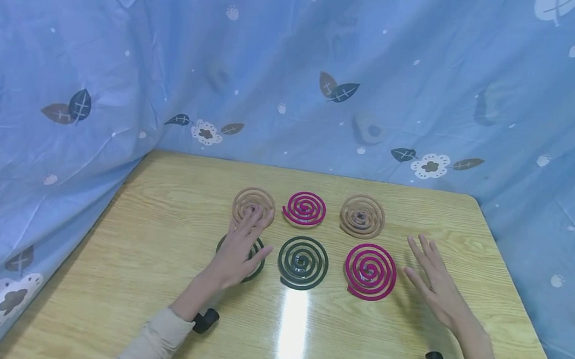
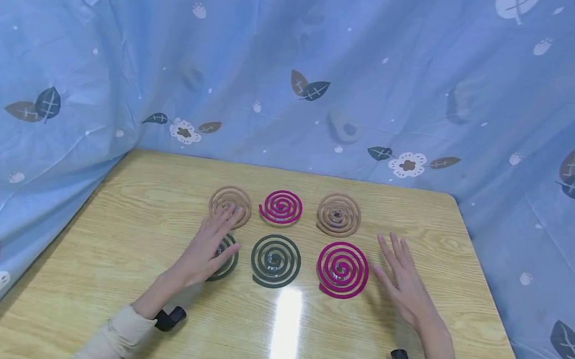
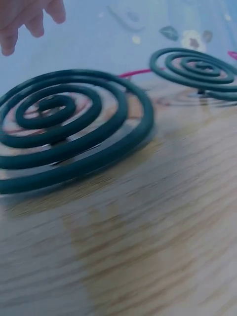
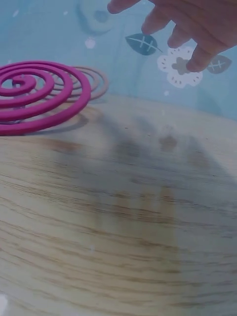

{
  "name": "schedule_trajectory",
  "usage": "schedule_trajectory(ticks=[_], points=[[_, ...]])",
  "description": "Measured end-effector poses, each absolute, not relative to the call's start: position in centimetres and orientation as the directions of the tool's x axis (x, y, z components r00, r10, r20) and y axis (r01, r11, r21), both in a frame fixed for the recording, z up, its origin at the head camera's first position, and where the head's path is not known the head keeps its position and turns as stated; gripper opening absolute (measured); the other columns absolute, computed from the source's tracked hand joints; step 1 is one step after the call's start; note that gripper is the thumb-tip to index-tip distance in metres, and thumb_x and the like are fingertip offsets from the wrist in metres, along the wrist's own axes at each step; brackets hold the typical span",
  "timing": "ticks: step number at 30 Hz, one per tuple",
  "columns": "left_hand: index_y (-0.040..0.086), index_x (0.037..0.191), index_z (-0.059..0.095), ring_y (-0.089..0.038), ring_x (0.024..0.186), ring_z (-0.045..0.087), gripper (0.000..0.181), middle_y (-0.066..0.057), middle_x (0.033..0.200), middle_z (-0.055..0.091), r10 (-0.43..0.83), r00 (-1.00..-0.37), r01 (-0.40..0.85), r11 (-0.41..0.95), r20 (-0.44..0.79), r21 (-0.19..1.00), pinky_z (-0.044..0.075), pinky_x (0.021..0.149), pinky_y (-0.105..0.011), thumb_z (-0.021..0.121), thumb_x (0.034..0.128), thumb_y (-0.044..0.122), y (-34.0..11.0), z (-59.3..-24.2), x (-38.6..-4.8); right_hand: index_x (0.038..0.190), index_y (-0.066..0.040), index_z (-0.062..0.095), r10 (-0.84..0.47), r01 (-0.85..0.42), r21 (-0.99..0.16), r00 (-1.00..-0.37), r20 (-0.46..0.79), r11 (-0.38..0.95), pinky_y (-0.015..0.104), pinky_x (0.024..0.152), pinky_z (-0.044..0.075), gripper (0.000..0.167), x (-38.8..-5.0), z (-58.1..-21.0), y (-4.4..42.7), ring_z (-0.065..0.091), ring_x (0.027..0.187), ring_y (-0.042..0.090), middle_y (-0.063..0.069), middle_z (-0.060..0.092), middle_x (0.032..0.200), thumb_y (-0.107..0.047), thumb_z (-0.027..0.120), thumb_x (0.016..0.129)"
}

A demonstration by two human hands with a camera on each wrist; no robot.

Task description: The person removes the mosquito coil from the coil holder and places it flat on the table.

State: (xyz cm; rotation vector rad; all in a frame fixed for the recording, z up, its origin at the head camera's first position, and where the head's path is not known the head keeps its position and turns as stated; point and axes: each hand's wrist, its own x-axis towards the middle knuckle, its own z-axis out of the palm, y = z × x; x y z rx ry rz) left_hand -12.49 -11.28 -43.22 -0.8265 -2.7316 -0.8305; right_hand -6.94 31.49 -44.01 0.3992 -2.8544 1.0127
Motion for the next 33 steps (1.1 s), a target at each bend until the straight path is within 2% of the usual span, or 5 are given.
schedule_trajectory(ticks=[16, 21, 25, 29, 33], points=[[0.022, 0.153, 0.022, -0.023, 0.143, 0.021, 0.067, 0.005, 0.158, 0.019, 0.533, -0.779, 0.567, 0.37, 0.331, 0.736, 0.024, 0.114, -0.056, 0.057, 0.0964, 0.021, -5.4, -43.2, -12.2, 0.152, -0.02, 0.026, -0.188, -0.272, -0.7, -0.962, 0.196, 0.66, 0.076, 0.105, 0.01, 0.055, -6.3, -44.1, 31.1, 0.012, 0.139, 0.051, 0.023, 0.024, 0.154, -0.015, 0.045, 0.101], [0.014, 0.151, 0.03, -0.023, 0.141, 0.027, 0.063, -0.003, 0.155, 0.028, 0.562, -0.767, 0.522, 0.265, 0.31, 0.811, 0.026, 0.116, -0.049, 0.059, 0.0959, 0.022, -3.5, -43.7, -12.6, 0.151, -0.02, 0.031, -0.191, -0.276, -0.722, -0.961, 0.2, 0.634, 0.077, 0.104, 0.014, 0.053, -6.1, -44.3, 31.2, 0.017, 0.138, 0.052, 0.021, 0.03, 0.152, -0.013, 0.046, 0.101], [0.01, 0.148, 0.035, -0.024, 0.139, 0.032, 0.061, -0.01, 0.152, 0.034, 0.573, -0.773, 0.471, 0.23, 0.273, 0.852, 0.035, 0.112, -0.042, 0.062, 0.0947, 0.02, -2.4, -44.2, -12.7, 0.149, -0.017, 0.036, -0.213, -0.302, -0.723, -0.953, 0.215, 0.621, 0.045, 0.119, 0.018, 0.049, -6.1, -44.5, 31.3, 0.023, 0.142, 0.031, 0.015, 0.036, 0.15, -0.01, 0.044, 0.101], [0.005, 0.146, 0.038, -0.03, 0.126, 0.048, 0.061, -0.013, 0.15, 0.038, 0.581, -0.771, 0.444, 0.198, 0.26, 0.874, 0.046, 0.103, -0.041, 0.066, 0.0915, 0.013, -1.5, -44.3, -12.5, 0.147, -0.012, 0.038, -0.247, -0.318, -0.752, -0.946, 0.211, 0.577, 0.005, 0.108, 0.02, 0.045, -6.1, -44.6, 31.5, 0.026, 0.138, 0.001, 0.019, 0.037, 0.149, -0.006, 0.04, 0.102], [0.004, 0.144, 0.041, -0.031, 0.118, 0.053, 0.062, -0.013, 0.147, 0.042, 0.587, -0.769, 0.444, 0.205, 0.253, 0.872, 0.05, 0.099, -0.041, 0.069, 0.0883, 0.008, -0.7, -44.5, -12.3, 0.148, -0.01, 0.037, -0.285, -0.269, -0.827, -0.949, 0.139, 0.494, 0.002, 0.102, 0.026, 0.044, -6.0, -44.5, 31.9, 0.026, 0.135, -0.007, 0.019, 0.033, 0.151, -0.006, 0.035, 0.104]])
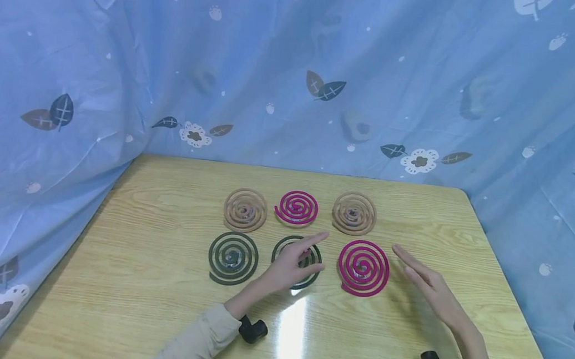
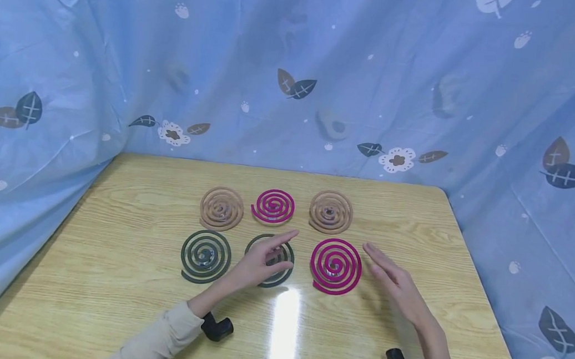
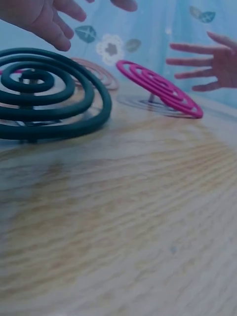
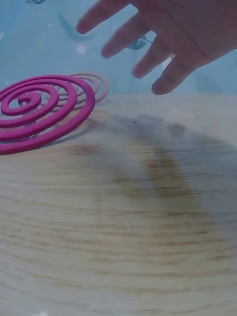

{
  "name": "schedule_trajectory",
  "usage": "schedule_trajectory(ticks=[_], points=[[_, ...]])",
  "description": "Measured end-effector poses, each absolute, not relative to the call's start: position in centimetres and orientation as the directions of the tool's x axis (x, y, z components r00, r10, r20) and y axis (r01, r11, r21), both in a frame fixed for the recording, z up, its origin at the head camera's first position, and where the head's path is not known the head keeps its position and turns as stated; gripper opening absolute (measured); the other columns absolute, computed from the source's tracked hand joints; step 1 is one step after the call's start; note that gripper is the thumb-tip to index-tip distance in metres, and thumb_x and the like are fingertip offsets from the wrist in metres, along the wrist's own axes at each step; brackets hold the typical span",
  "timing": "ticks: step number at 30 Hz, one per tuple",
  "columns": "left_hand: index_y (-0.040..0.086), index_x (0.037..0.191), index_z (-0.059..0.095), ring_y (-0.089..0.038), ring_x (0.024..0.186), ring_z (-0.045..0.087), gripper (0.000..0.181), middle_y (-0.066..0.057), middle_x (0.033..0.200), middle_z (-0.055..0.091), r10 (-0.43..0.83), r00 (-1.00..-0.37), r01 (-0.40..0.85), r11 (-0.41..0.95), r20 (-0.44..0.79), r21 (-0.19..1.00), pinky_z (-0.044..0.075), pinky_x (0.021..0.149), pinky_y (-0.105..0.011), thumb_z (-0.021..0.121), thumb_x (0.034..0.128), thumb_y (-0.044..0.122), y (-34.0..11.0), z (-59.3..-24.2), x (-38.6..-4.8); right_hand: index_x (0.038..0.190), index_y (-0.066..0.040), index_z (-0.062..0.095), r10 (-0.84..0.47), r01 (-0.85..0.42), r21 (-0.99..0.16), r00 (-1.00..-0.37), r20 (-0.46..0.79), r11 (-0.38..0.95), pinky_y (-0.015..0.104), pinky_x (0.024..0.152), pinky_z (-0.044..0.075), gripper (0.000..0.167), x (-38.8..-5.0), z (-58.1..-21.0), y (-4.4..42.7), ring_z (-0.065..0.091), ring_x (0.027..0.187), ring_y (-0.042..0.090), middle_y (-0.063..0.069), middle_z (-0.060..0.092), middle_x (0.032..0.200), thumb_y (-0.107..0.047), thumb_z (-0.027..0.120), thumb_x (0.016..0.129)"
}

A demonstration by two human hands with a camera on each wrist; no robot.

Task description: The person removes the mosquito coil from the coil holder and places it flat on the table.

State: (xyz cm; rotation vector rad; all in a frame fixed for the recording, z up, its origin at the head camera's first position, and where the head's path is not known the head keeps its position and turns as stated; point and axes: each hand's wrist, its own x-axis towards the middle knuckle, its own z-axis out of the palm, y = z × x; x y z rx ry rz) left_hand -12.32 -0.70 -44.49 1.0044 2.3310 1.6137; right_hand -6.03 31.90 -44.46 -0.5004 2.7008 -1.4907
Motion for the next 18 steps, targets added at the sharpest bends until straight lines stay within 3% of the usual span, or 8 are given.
schedule_trajectory(ticks=[4, 8, 13, 18], points=[[0.006, 0.143, 0.044, -0.029, 0.132, 0.043, 0.061, -0.012, 0.147, 0.042, 0.597, -0.769, 0.411, 0.19, 0.227, 0.892, 0.046, 0.102, -0.037, 0.069, 0.0868, 0.006, 0.1, -44.9, -12.2, 0.148, -0.011, 0.035, -0.31, -0.195, -0.874, -0.949, 0.055, 0.444, 0.004, 0.101, 0.028, 0.044, -6.1, -44.4, 32.3, 0.028, 0.132, -0.01, 0.017, 0.032, 0.152, -0.009, 0.031, 0.105], [0.006, 0.14, 0.047, -0.026, 0.134, 0.04, 0.06, -0.013, 0.147, 0.042, 0.603, -0.776, 0.333, 0.141, 0.186, 0.932, 0.046, 0.101, -0.038, 0.07, 0.0852, 0.003, 1.1, -45.2, -12.0, 0.148, -0.01, 0.036, -0.316, -0.157, -0.9, -0.948, 0.022, 0.406, 0.005, 0.1, 0.029, 0.043, -6.2, -44.4, 32.7, 0.031, 0.131, -0.009, 0.013, 0.036, 0.151, -0.009, 0.032, 0.105], [0.004, 0.137, 0.051, -0.031, 0.13, 0.044, 0.057, -0.012, 0.144, 0.045, 0.561, -0.822, 0.165, 0.067, 0.1, 0.984, 0.045, 0.102, -0.041, 0.07, 0.084, -0.001, 2.3, -45.1, -11.3, 0.147, -0.002, 0.035, -0.335, -0.147, -0.947, -0.941, 0.045, 0.286, 0.009, 0.102, 0.034, 0.045, -6.4, -45.1, 33.2, 0.035, 0.132, -0.005, 0.006, 0.042, 0.148, -0.002, 0.041, 0.102], [0.0, 0.132, 0.055, -0.032, 0.127, 0.048, 0.052, -0.012, 0.138, 0.052, 0.478, -0.875, 0.103, 0.033, 0.075, 0.994, 0.05, 0.098, -0.038, 0.071, 0.0818, -0.005, 3.3, -45.0, -10.6, 0.144, 0.007, 0.033, -0.354, -0.15, -0.977, -0.931, 0.087, 0.153, 0.019, 0.103, 0.041, 0.051, -6.9, -46.3, 34.1, 0.037, 0.133, -0.001, 0.008, 0.043, 0.147, 0.007, 0.049, 0.096]])
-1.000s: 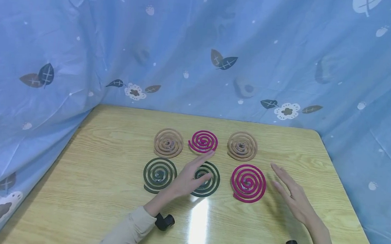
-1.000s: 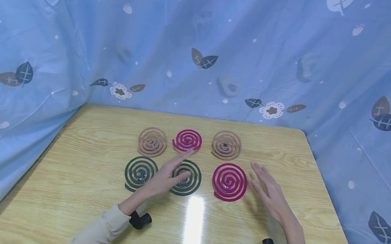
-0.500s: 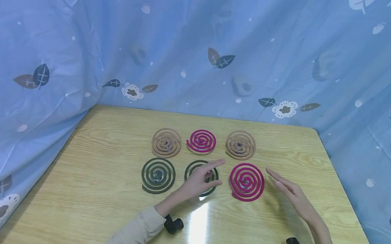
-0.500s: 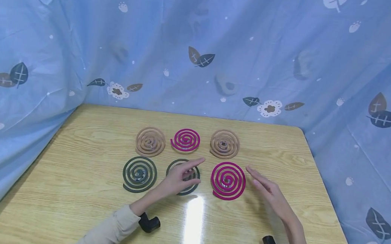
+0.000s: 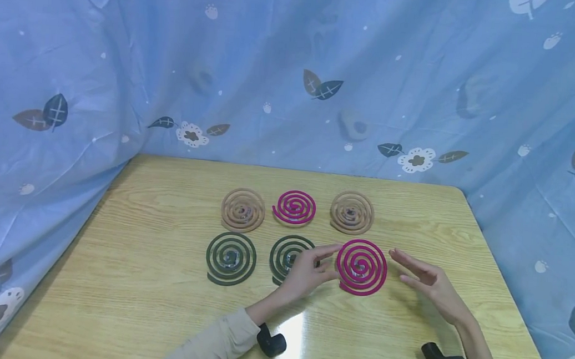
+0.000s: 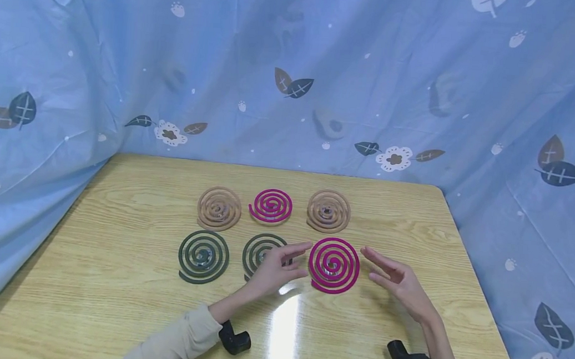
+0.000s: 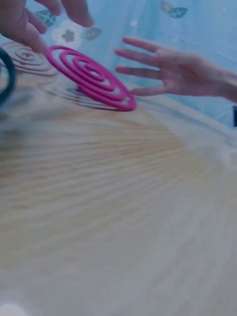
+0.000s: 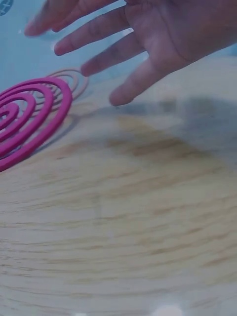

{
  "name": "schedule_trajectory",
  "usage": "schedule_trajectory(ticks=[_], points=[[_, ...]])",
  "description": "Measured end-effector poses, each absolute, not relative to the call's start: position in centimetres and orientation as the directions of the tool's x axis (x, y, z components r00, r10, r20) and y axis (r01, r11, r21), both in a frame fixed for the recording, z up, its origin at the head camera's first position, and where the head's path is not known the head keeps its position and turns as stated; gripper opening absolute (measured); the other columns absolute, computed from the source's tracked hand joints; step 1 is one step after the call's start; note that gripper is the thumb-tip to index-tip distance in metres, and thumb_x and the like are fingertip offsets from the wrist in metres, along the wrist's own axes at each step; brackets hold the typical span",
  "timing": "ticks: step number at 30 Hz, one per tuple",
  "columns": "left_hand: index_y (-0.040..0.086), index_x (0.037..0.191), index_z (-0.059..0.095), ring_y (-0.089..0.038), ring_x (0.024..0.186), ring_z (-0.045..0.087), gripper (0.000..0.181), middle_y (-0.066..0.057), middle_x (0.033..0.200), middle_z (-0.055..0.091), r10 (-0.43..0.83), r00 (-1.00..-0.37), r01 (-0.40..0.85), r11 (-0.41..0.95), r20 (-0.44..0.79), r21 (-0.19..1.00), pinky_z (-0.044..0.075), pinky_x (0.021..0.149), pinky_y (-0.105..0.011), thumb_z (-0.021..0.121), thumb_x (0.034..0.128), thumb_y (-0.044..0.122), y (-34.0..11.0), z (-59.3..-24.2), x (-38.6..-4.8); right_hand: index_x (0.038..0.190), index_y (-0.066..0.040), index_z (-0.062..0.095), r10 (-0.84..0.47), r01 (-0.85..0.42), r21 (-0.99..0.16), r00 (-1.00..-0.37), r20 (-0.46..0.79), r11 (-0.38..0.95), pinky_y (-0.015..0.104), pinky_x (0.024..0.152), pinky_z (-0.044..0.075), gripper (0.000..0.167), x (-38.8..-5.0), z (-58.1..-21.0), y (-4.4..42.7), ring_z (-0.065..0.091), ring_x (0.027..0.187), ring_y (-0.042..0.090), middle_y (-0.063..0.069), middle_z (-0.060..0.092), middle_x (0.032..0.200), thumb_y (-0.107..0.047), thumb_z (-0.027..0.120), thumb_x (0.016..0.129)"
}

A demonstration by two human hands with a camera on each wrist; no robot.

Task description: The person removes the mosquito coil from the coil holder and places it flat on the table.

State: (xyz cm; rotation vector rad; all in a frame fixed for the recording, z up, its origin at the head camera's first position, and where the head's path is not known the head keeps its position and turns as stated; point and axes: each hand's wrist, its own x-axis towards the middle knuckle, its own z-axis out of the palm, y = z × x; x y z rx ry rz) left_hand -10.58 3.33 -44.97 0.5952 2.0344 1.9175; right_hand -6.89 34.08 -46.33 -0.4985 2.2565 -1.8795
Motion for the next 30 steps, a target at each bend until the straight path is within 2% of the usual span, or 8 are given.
schedule_trajectory(ticks=[3, 4, 7, 12, 18, 21, 27, 30], points=[[0.002, 0.131, 0.057, -0.03, 0.128, 0.047, 0.053, -0.011, 0.137, 0.053, 0.43, -0.9, 0.071, -0.004, 0.066, 0.997, 0.05, 0.098, -0.035, 0.072, 0.0803, -0.005, 3.9, -45.7, -10.4, 0.143, 0.012, 0.03, -0.374, -0.136, -0.988, -0.922, 0.101, 0.069, 0.027, 0.102, 0.044, 0.053, -7.1, -46.8, 34.5, 0.039, 0.133, 0.004, 0.011, 0.042, 0.147, 0.012, 0.05, 0.094], [0.001, 0.13, 0.057, -0.03, 0.128, 0.047, 0.053, -0.012, 0.137, 0.053, 0.42, -0.905, 0.061, -0.023, 0.065, 0.998, 0.046, 0.101, -0.04, 0.071, 0.0799, -0.007, 4.0, -45.7, -10.3, 0.142, 0.013, 0.03, -0.382, -0.131, -0.991, -0.918, 0.105, 0.043, 0.03, 0.102, 0.045, 0.053, -7.2, -46.9, 34.6, 0.04, 0.133, 0.006, 0.013, 0.042, 0.147, 0.013, 0.05, 0.093], [0.0, 0.129, 0.058, -0.031, 0.127, 0.048, 0.053, -0.014, 0.135, 0.055, 0.399, -0.914, 0.062, -0.03, 0.069, 0.998, 0.047, 0.101, -0.039, 0.071, 0.0787, -0.009, 4.3, -45.7, -10.1, 0.14, 0.015, 0.031, -0.398, -0.12, -0.993, -0.912, 0.104, 0.014, 0.034, 0.1, 0.045, 0.054, -7.4, -47.1, 34.9, 0.045, 0.13, 0.012, 0.015, 0.042, 0.146, 0.014, 0.052, 0.091], [-0.001, 0.126, 0.059, -0.034, 0.122, 0.052, 0.052, -0.015, 0.129, 0.057, 0.372, -0.927, 0.062, 0.025, 0.048, 0.998, 0.049, 0.099, -0.033, 0.073, 0.0767, -0.009, 4.6, -46.1, -9.9, 0.139, 0.013, 0.037, -0.402, -0.109, -0.992, -0.912, 0.075, 0.063, 0.035, 0.095, 0.051, 0.053, -7.9, -47.1, 34.9, 0.055, 0.121, 0.021, 0.021, 0.045, 0.141, 0.012, 0.056, 0.089], [-0.001, 0.126, 0.059, -0.034, 0.117, 0.054, 0.054, -0.017, 0.126, 0.055, 0.36, -0.932, 0.053, 0.064, 0.027, 0.997, 0.049, 0.098, -0.031, 0.073, 0.0751, -0.011, 4.9, -46.3, -9.8, 0.137, 0.012, 0.04, -0.399, -0.118, -0.986, -0.915, 0.061, 0.119, 0.036, 0.09, 0.055, 0.052, -8.3, -47.2, 34.7, 0.059, 0.116, 0.022, 0.033, 0.05, 0.13, 0.01, 0.059, 0.089], [-0.001, 0.126, 0.059, -0.033, 0.116, 0.054, 0.055, -0.017, 0.125, 0.055, 0.348, -0.937, 0.049, 0.072, 0.021, 0.996, 0.049, 0.098, -0.03, 0.073, 0.074, -0.011, 5.1, -46.4, -9.7, 0.137, 0.011, 0.042, -0.387, -0.11, -0.984, -0.921, 0.047, 0.143, 0.036, 0.089, 0.055, 0.052, -8.4, -47.4, 34.6, 0.06, 0.113, 0.02, 0.029, 0.055, 0.127, 0.008, 0.061, 0.088], [-0.002, 0.128, 0.057, -0.032, 0.12, 0.053, 0.057, -0.016, 0.127, 0.054, 0.341, -0.94, 0.048, 0.081, 0.018, 0.996, 0.045, 0.101, -0.027, 0.071, 0.0736, -0.013, 5.6, -46.7, -9.6, 0.134, 0.013, 0.044, -0.36, -0.112, -0.98, -0.932, 0.045, 0.167, 0.03, 0.084, 0.057, 0.052, -8.7, -48.0, 34.6, 0.063, 0.107, 0.015, 0.011, 0.063, 0.123, 0.008, 0.064, 0.086], [-0.004, 0.128, 0.056, -0.032, 0.122, 0.052, 0.058, -0.017, 0.127, 0.053, 0.33, -0.943, 0.081, 0.103, 0.043, 0.991, 0.044, 0.101, -0.027, 0.071, 0.0731, -0.015, 5.8, -46.9, -9.7, 0.132, 0.014, 0.045, -0.356, -0.125, -0.977, -0.933, 0.056, 0.174, 0.027, 0.082, 0.058, 0.052, -8.8, -48.1, 34.4, 0.064, 0.104, 0.014, 0.009, 0.065, 0.12, 0.008, 0.065, 0.085]])
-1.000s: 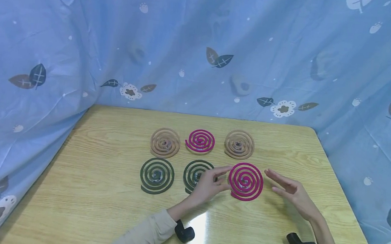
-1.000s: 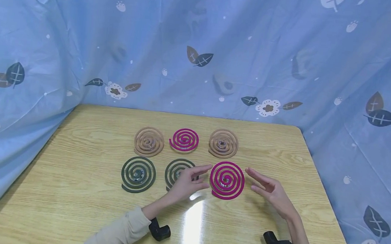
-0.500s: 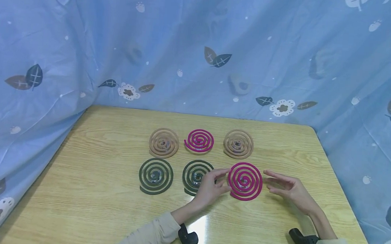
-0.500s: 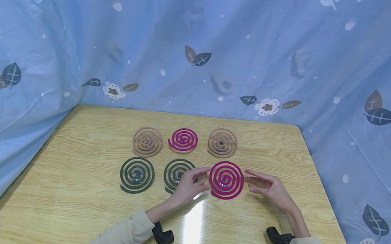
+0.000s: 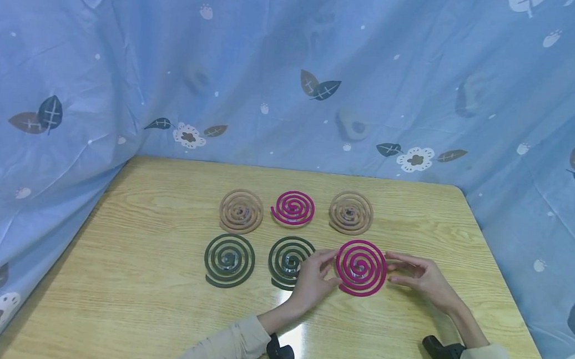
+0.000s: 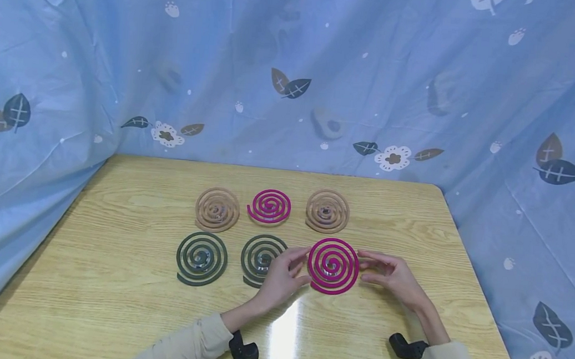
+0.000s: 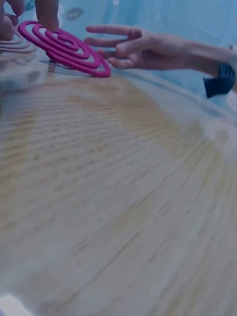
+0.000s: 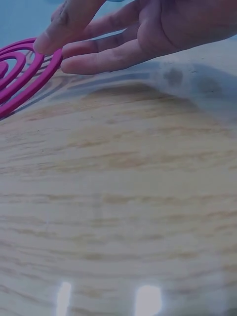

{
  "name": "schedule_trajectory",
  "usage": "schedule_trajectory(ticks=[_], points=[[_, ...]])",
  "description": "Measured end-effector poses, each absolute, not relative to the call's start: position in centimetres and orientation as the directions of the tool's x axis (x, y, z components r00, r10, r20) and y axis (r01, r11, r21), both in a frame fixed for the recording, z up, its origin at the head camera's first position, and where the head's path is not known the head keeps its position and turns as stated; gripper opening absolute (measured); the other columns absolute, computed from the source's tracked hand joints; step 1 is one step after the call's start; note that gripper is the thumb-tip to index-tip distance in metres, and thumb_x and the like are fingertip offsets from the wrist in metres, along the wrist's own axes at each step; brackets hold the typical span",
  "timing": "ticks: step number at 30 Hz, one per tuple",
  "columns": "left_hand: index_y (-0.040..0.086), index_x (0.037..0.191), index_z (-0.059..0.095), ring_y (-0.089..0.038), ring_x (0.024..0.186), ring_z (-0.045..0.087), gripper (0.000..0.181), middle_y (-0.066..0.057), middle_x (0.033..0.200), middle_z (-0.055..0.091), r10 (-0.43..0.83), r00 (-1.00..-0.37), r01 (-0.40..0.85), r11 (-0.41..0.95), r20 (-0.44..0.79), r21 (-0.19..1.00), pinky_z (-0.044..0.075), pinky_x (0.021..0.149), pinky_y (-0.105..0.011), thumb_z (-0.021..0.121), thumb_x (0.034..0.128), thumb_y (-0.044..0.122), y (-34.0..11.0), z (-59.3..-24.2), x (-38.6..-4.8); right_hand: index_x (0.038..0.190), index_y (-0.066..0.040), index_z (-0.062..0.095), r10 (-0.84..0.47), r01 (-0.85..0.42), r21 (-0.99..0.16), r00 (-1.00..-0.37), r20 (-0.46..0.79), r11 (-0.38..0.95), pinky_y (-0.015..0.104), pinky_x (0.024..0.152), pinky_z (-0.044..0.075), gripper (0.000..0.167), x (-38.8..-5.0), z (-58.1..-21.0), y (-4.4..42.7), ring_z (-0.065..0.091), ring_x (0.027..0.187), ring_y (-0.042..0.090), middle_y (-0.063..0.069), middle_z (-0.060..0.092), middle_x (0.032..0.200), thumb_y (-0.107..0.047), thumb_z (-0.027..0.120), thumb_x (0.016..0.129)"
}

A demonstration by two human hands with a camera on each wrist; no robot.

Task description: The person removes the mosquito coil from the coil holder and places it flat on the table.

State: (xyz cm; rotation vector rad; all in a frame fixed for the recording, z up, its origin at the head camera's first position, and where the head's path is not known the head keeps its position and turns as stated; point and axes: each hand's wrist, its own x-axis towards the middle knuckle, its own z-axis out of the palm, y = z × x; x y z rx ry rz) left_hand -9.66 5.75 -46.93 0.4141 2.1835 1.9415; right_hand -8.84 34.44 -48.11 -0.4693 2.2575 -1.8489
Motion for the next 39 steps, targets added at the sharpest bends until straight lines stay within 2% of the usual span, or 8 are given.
schedule_trajectory(ticks=[10, 16, 19, 27, 35, 39], points=[[-0.008, 0.13, 0.053, -0.033, 0.123, 0.05, 0.061, -0.019, 0.13, 0.049, 0.321, -0.943, 0.144, 0.157, 0.088, 0.977, 0.043, 0.101, -0.021, 0.07, 0.0713, -0.017, 6.4, -47.1, -9.7, 0.132, 0.013, 0.047, -0.349, -0.126, -0.969, -0.936, 0.045, 0.212, 0.022, 0.074, 0.058, 0.051, -9.3, -48.0, 34.2, 0.065, 0.1, 0.015, 0.02, 0.065, 0.112, 0.005, 0.066, 0.086], [-0.009, 0.129, 0.054, -0.033, 0.119, 0.052, 0.062, -0.019, 0.127, 0.049, 0.308, -0.946, 0.169, 0.19, 0.105, 0.967, 0.046, 0.099, -0.023, 0.071, 0.07, -0.018, 6.7, -47.2, -9.7, 0.134, 0.014, 0.044, -0.328, -0.112, -0.973, -0.944, 0.04, 0.202, 0.025, 0.083, 0.057, 0.056, -9.6, -48.2, 34.1, 0.063, 0.103, 0.011, 0.007, 0.064, 0.12, 0.006, 0.068, 0.084], [-0.009, 0.128, 0.054, -0.031, 0.116, 0.054, 0.061, -0.018, 0.125, 0.05, 0.302, -0.946, 0.183, 0.206, 0.115, 0.961, 0.048, 0.096, -0.022, 0.071, 0.0697, -0.018, 6.8, -47.2, -9.8, 0.134, 0.014, 0.043, -0.319, -0.11, -0.976, -0.947, 0.046, 0.186, 0.026, 0.084, 0.057, 0.057, -9.7, -48.2, 34.1, 0.063, 0.103, 0.012, 0.003, 0.063, 0.122, 0.008, 0.067, 0.083], [-0.012, 0.126, 0.053, -0.03, 0.118, 0.052, 0.058, -0.017, 0.127, 0.048, 0.302, -0.949, 0.149, 0.18, 0.09, 0.972, 0.046, 0.098, -0.02, 0.067, 0.0713, -0.02, 7.0, -46.9, -10.0, 0.133, 0.013, 0.046, -0.313, -0.076, -0.976, -0.95, 0.009, 0.204, 0.029, 0.081, 0.058, 0.058, -9.9, -48.1, 33.7, 0.065, 0.096, 0.013, 0.018, 0.066, 0.106, 0.006, 0.07, 0.081], [-0.013, 0.126, 0.052, -0.032, 0.117, 0.054, 0.058, -0.019, 0.126, 0.048, 0.309, -0.946, 0.152, 0.169, 0.094, 0.974, 0.047, 0.097, -0.02, 0.067, 0.0706, -0.023, 7.1, -46.8, -10.1, 0.13, 0.014, 0.049, -0.323, -0.113, -0.97, -0.946, 0.039, 0.216, 0.026, 0.086, 0.056, 0.056, -10.0, -48.2, 33.3, 0.062, 0.105, 0.011, 0.003, 0.061, 0.121, 0.006, 0.072, 0.079], [-0.014, 0.127, 0.052, -0.032, 0.115, 0.056, 0.06, -0.02, 0.126, 0.048, 0.315, -0.944, 0.151, 0.158, 0.095, 0.976, 0.048, 0.095, -0.019, 0.067, 0.0693, -0.024, 7.2, -46.9, -10.1, 0.128, 0.013, 0.051, -0.317, -0.138, -0.96, -0.947, 0.056, 0.243, 0.025, 0.089, 0.054, 0.056, -9.8, -48.2, 33.2, 0.061, 0.105, 0.01, 0.004, 0.059, 0.121, 0.005, 0.074, 0.078]])
